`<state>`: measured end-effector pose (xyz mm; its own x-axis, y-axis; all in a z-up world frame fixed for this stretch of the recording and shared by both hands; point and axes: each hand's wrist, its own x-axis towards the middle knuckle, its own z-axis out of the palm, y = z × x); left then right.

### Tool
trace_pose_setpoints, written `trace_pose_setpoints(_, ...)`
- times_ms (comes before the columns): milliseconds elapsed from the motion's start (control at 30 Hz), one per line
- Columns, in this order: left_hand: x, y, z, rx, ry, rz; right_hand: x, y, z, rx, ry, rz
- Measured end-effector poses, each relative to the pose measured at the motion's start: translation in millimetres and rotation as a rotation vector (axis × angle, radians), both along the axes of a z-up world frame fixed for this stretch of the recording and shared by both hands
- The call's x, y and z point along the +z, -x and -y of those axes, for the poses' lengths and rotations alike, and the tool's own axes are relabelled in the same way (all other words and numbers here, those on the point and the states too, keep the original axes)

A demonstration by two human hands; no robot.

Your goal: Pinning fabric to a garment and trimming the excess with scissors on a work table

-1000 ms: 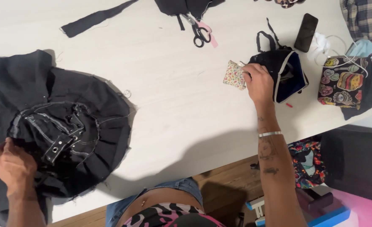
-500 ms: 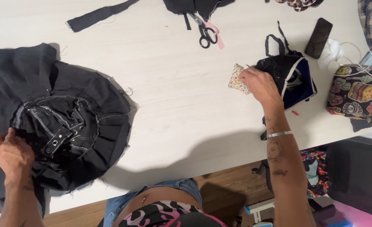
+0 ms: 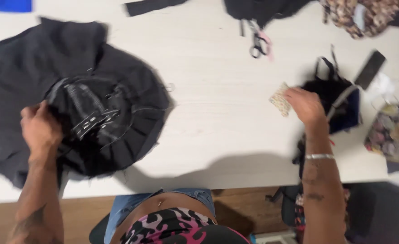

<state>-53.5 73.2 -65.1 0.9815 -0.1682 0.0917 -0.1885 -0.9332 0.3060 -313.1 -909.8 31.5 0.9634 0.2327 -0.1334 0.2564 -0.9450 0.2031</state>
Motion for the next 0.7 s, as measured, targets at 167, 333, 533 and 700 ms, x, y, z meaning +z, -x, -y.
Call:
trace_pose_setpoints(167, 49, 1, 44, 0.087, -0.057, -0.102, -44, 21, 35, -0.322, -0.077, 0.092)
trace_pose_setpoints(333, 49, 5, 52, 0.155, -0.106, -0.04, -4, -43, -98, -0.36, -0.384, 0.528)
trace_pose_setpoints(533, 34, 1, 53, 0.146, -0.206, 0.007, 15, -202, -416, -0.304, -0.893, 0.319)
trace_pose_setpoints(700, 50, -9, 54, 0.069, -0.28, 0.136, 18, -302, -646, -0.053, -1.062, 0.105)
